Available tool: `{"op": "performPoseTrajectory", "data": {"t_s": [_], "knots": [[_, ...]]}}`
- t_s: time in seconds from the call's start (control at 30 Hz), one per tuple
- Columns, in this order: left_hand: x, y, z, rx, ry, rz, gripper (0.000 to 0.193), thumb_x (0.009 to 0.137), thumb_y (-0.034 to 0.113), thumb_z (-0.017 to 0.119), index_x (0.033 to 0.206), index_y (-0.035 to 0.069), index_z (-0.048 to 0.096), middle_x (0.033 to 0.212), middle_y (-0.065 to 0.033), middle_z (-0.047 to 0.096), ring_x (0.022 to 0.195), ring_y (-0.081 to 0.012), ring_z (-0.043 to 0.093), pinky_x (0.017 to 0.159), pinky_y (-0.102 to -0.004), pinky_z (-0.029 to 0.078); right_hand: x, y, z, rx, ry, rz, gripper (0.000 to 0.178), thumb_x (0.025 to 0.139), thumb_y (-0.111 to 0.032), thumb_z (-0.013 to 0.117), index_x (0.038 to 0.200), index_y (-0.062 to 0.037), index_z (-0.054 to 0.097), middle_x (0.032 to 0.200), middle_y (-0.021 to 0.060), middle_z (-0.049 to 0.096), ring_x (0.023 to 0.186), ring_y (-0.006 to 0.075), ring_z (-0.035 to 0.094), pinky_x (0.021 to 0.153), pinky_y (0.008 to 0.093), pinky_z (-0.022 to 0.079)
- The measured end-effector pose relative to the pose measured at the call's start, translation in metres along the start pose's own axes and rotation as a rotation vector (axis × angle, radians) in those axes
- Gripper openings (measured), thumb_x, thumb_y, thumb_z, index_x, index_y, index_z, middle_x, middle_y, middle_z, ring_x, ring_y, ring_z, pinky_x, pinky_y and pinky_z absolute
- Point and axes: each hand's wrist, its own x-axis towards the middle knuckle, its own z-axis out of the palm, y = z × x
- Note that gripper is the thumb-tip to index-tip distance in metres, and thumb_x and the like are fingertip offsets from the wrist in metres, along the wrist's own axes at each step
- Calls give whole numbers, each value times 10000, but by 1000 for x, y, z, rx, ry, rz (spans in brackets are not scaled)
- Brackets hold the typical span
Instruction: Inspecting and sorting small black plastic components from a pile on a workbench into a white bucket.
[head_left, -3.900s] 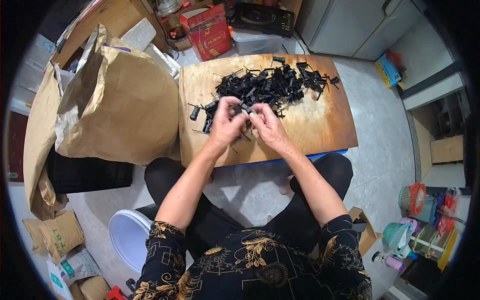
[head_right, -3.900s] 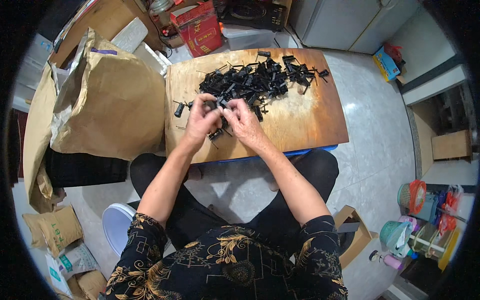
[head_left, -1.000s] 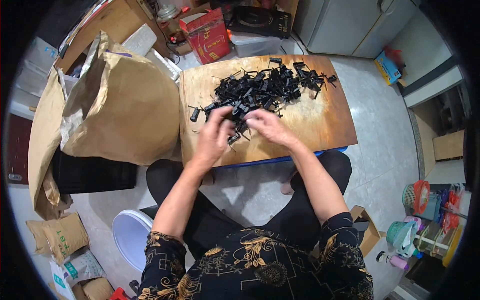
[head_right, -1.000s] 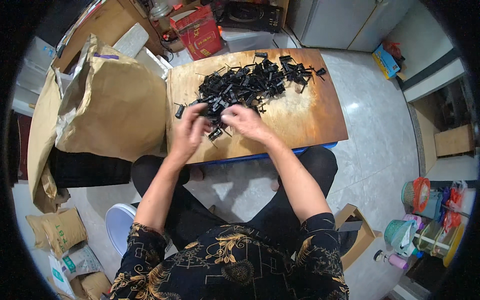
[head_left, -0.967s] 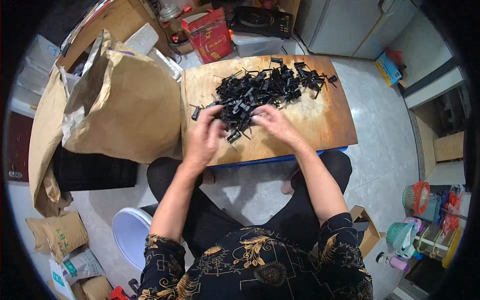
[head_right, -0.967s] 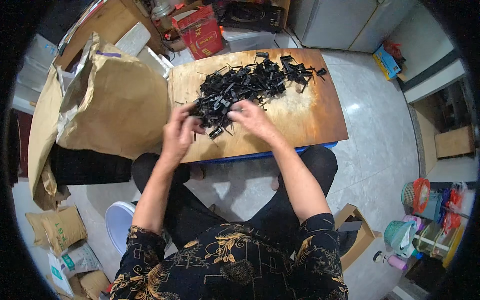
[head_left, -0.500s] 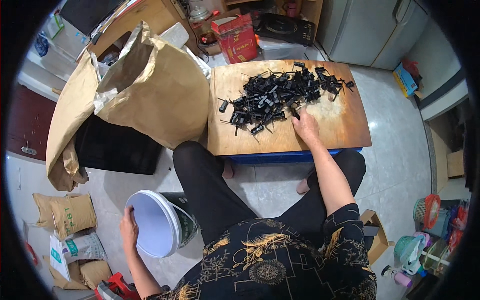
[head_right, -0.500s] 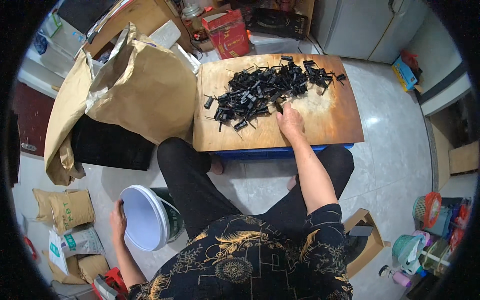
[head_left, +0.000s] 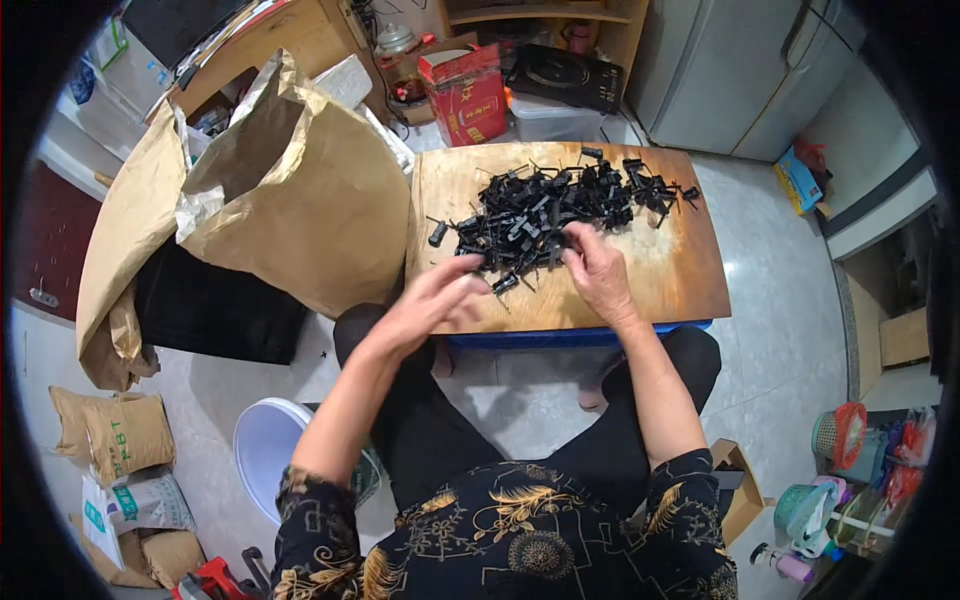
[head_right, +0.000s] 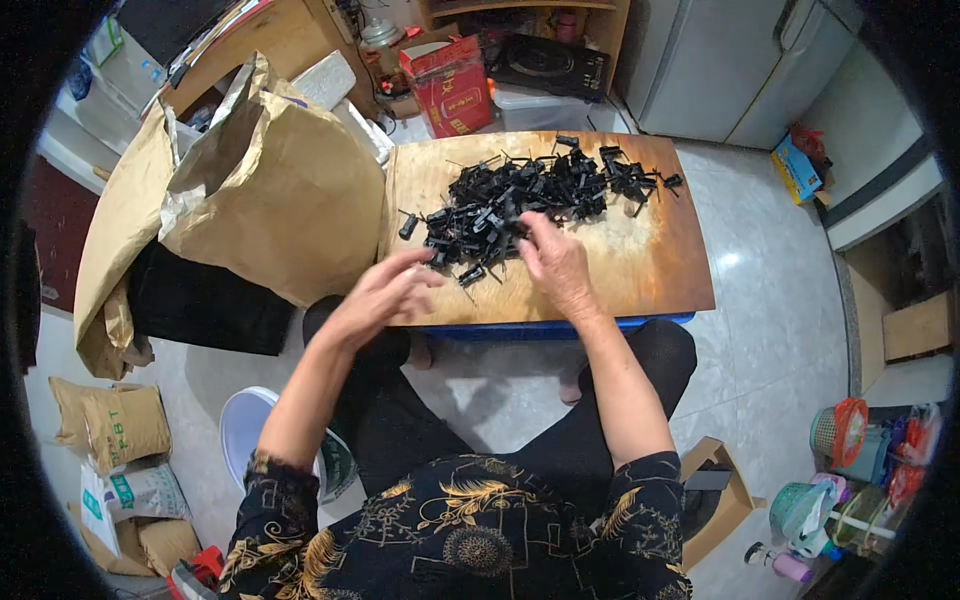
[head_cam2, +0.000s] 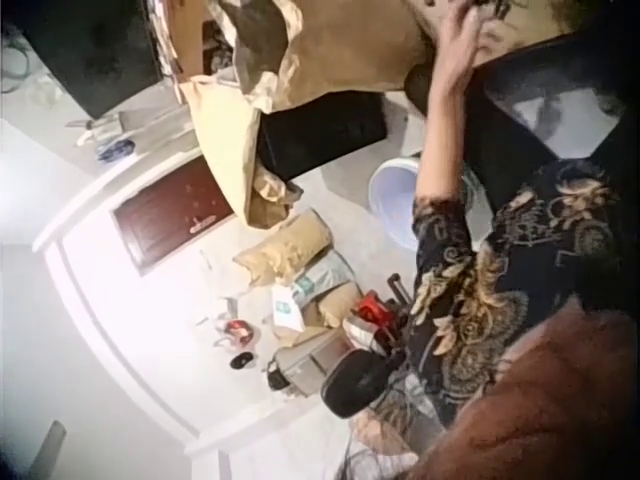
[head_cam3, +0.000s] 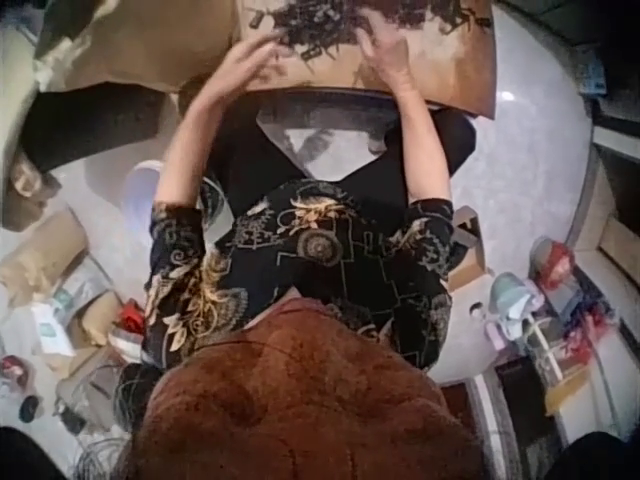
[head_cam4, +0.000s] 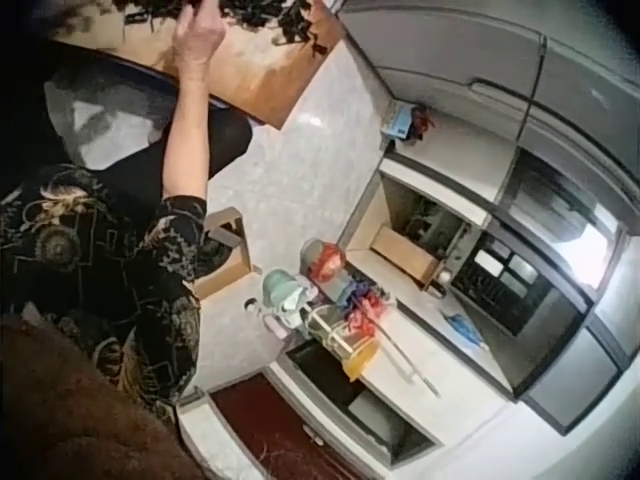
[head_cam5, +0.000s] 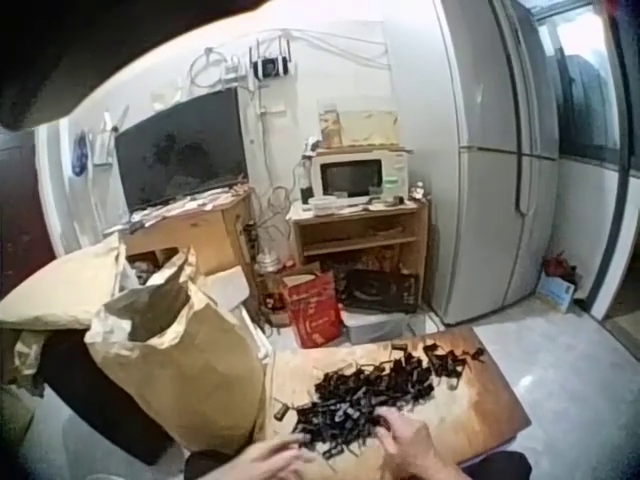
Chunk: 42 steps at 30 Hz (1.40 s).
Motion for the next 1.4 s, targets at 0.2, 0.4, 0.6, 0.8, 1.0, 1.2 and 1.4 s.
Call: {"op": "performPoseTrajectory", "data": {"t_s": [0.2,0.4,0.6,0.8,1.0,1.2,1.4], "knots": [[95,-9,30,-353,-312,-120,454,886,378,544,1182,39,480,912,-98,617,667,-125,581,522,-191,441,1,-8,-7,-97,-82,-178,327,728,32,609,1037,-59,546,799,113,598,687,278,613,572,351,489],[105,-26,23,-463,-447,-144,345,880,356,560,1036,49,544,887,-111,641,631,-108,609,511,-165,476,0,-1,-4,-233,-160,-308,389,715,-77,615,1100,-89,563,749,63,563,640,212,601,532,330,489],[98,-21,24,-498,-403,-129,317,892,306,555,1065,43,517,882,-125,642,613,-132,626,503,-178,499,4,-8,2,-189,-150,-340,372,704,-69,620,1073,-77,578,842,58,606,646,220,602,549,316,497],[98,-24,31,-513,-266,-61,255,894,160,542,1107,45,460,843,-107,624,604,-133,620,524,-186,518,4,1,8,-166,-221,-232,374,726,-41,623,1087,-73,535,848,93,610,665,241,607,555,318,493],[100,-16,29,-406,-73,30,309,884,80,526,1152,66,374,850,-89,600,634,-120,611,533,-199,503,1,1,14,265,-146,211,189,892,-81,520,1077,-48,506,635,1,461,547,78,453,492,226,377],[101,-18,39,-78,-15,123,284,869,21,503,1109,62,359,732,-33,490,624,-114,603,513,-219,490,4,1,16,497,-276,402,170,955,-185,435,993,-37,511,640,-44,416,550,45,375,491,200,326],[105,-23,38,87,-53,146,262,884,51,505,1091,67,345,830,-48,516,670,-106,594,533,-224,497,3,0,19,476,-341,382,172,961,-187,415,953,-41,505,649,-26,411,560,51,380,496,214,333]]}}
